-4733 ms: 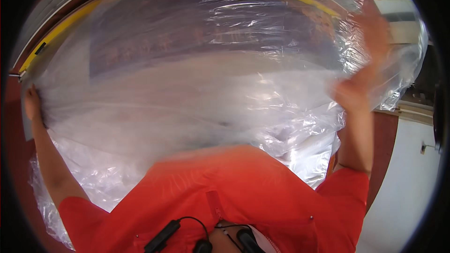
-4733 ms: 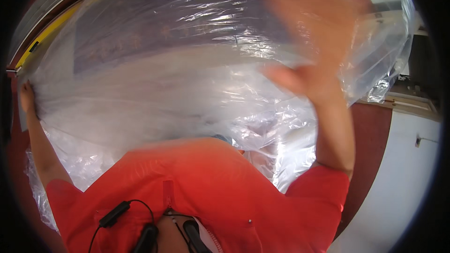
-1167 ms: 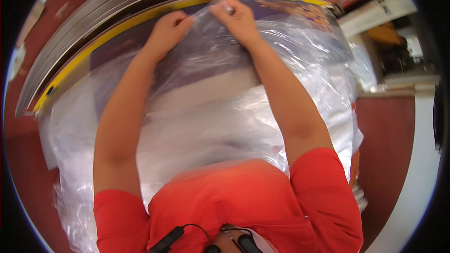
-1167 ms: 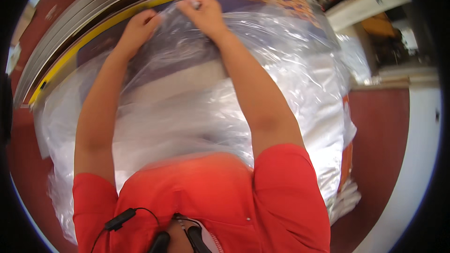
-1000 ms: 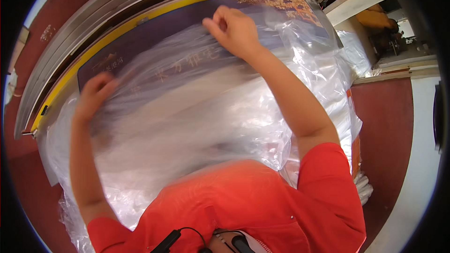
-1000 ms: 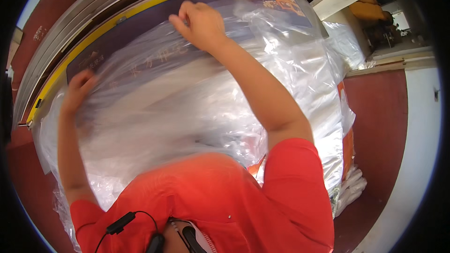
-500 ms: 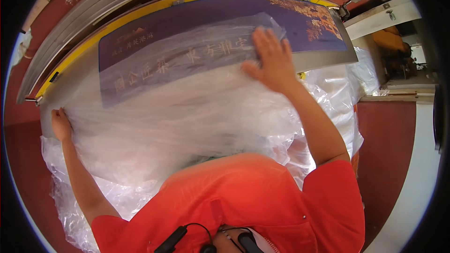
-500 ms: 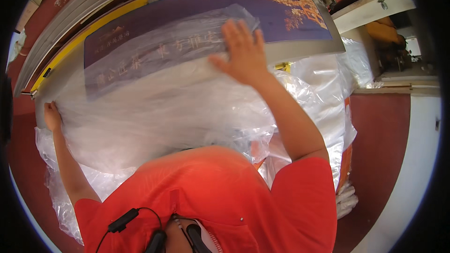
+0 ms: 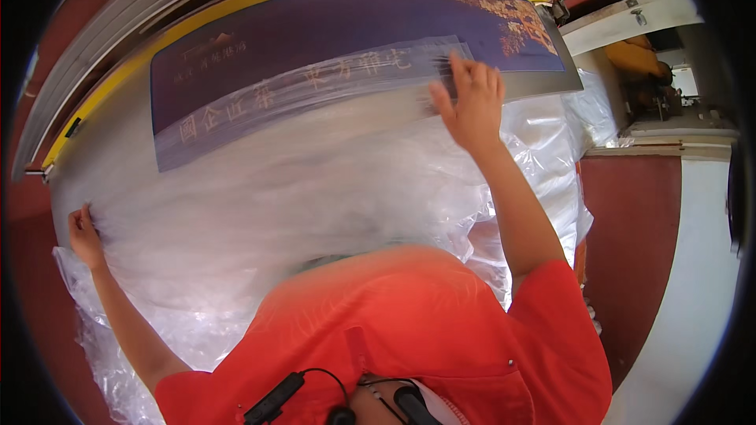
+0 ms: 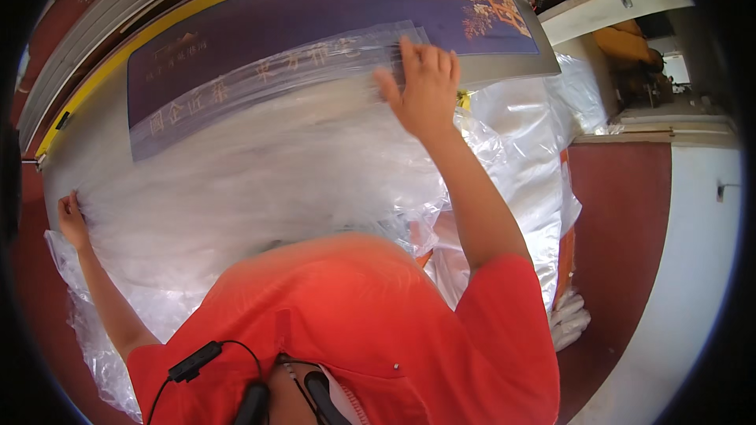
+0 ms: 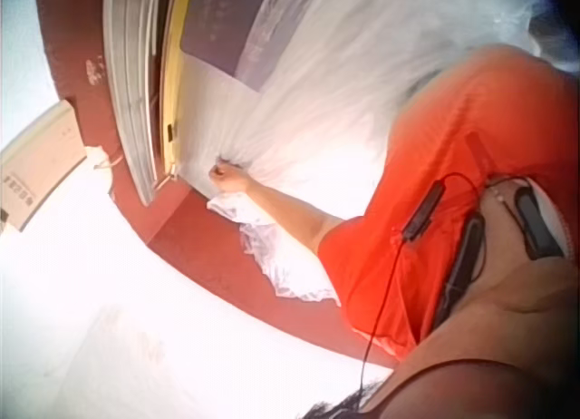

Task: The person wraps a large rectangular object with a clear plastic sheet. They repeatedly smooth the plastic over the surface, fold the edges, and tuck the material underneath the object to secure it. The process involves lifting the object slightly to adjust the plastic and ensure a tight fit.

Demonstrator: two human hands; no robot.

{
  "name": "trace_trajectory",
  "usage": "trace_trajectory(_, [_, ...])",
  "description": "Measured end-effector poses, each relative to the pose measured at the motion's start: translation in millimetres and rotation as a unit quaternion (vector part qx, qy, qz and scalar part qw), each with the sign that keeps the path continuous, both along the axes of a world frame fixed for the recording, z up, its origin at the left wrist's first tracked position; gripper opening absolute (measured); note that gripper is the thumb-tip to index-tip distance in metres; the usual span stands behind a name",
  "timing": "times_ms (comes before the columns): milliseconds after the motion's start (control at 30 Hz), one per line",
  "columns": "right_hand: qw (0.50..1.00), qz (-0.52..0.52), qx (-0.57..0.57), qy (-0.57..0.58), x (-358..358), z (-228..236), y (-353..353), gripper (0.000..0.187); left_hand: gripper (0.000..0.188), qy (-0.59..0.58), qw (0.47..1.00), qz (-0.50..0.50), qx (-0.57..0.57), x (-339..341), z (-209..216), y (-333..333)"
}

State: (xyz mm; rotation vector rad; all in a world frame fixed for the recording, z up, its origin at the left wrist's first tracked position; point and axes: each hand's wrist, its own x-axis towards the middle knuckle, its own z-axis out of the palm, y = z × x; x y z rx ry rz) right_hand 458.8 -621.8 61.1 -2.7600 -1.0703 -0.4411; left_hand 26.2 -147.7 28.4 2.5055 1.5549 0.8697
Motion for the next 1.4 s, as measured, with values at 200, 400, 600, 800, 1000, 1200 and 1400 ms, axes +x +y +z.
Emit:
trace_trajectory(200, [0.990, -0.002, 0.019, -0.137, 7.3, -6.5, -3.7, 0.040, 0.027, -0.012, 1.000, -0.004, -0.008, -19.8, -5.0, 3.7])
trace_trajectory(400, [0.995, -0.054, 0.064, -0.053, 39.8, 1.9, -3.6, 0.029, 0.018, -0.045, 0.979, -0.071, -0.188, -71.8, 5.9, 32.1])
trace_trajectory(600, [0.979, -0.158, 0.121, 0.046, 47.4, -5.0, 2.1, 0.022, 0.019, -0.289, 0.899, -0.083, -0.320, -128.1, 46.2, 4.1])
trace_trajectory(800, [0.913, -0.035, 0.376, 0.154, 52.3, -1.3, 23.2, 0.019, 0.023, -0.476, 0.802, -0.045, -0.359, -81.9, 47.4, 27.9])
trace_trajectory(1000, [0.851, -0.043, 0.434, 0.294, 98.9, -8.2, 49.4, 0.018, 0.032, -0.270, 0.962, -0.002, -0.045, -11.0, 0.6, 124.4])
trace_trajectory(1200, [0.922, -0.063, 0.380, 0.038, 199.0, -18.6, 95.5, 0.021, 0.042, -0.228, 0.968, 0.057, -0.084, 79.0, -31.9, 215.8])
trace_trajectory(1400, [0.788, -0.122, 0.496, 0.344, 194.1, -9.4, 102.1, 0.026, 0.064, -0.105, 0.970, 0.197, -0.096, 138.5, -33.9, 188.8])
